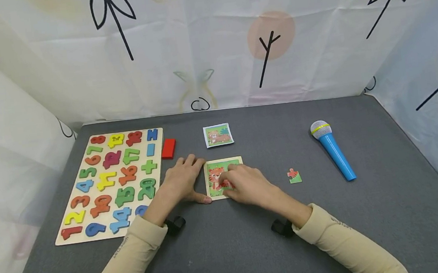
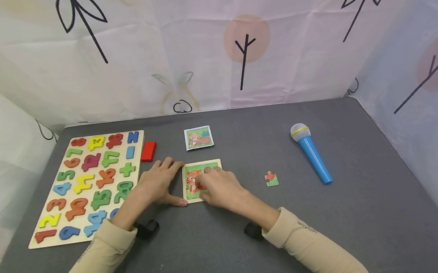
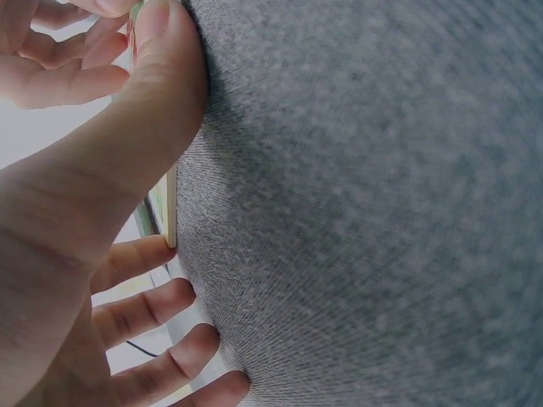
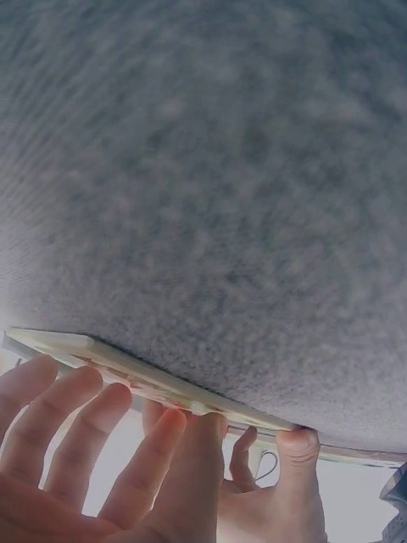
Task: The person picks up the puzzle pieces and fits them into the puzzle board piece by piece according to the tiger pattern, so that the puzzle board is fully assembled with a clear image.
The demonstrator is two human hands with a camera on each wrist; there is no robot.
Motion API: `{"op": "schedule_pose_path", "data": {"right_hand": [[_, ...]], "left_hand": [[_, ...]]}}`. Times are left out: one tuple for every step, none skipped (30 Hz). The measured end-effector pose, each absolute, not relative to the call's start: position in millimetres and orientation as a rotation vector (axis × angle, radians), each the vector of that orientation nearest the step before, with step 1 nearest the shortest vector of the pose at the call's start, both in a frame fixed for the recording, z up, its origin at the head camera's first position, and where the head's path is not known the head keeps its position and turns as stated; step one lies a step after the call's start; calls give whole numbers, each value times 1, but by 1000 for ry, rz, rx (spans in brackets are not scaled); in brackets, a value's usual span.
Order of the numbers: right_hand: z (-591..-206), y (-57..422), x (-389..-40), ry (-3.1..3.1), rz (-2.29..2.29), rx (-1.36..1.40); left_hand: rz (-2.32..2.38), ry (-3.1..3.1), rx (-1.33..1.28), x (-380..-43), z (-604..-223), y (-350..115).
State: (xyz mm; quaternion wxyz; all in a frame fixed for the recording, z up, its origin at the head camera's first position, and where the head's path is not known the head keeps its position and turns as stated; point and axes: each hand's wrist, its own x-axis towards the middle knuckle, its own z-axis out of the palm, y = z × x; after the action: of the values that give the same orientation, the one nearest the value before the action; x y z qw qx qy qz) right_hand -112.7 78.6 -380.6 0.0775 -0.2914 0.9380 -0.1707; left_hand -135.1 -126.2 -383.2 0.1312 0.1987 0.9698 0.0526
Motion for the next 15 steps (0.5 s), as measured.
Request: {"op": "schedule_pose_path", "data": {"right_hand": [[-380,79,-113,2811,-508,-872],[-380,79,-113,2812,-506,-872],[-379,79,-113,2814,-504,-871],[-379,78,-113,2813,-505,-869],[-378,78,-113,2812,-509,-868],[-379,78,-112,2809,-515,-869],[-379,78,-112,2806,-522,-868],[-379,78,-112,2801,-523,-867],[-379,78,-112,2796,-525,-867],[-379,78,-112,2793,-524,-866],[-379,77,-112,2791,-523,-866],[-379,77,-112,2789,-518,-866],[-379,77,-112,2790,-509,-865],[-379,77,-112,2792,-502,-867],[-379,77,-112,2795,-500,-868]], "left_hand": [[153,2815,576,-135,-383,-126],[154,2814,575,-135,-383,-126],[155,2814,575,-134,-383,-126],[157,2814,574,-134,-382,-126],[160,2814,574,-134,-382,-127],[162,2815,573,-134,-382,-127],[165,2814,573,-134,-383,-127],[167,2815,572,-134,-383,-127],[168,2815,572,-134,-383,-127],[168,2814,572,-134,-383,-126],[168,2815,572,-134,-383,-126],[166,2815,573,-134,-383,-126],[165,2816,575,-135,-383,-126],[161,2818,578,-135,-383,-126],[158,2819,581,-135,-383,-126]]}}
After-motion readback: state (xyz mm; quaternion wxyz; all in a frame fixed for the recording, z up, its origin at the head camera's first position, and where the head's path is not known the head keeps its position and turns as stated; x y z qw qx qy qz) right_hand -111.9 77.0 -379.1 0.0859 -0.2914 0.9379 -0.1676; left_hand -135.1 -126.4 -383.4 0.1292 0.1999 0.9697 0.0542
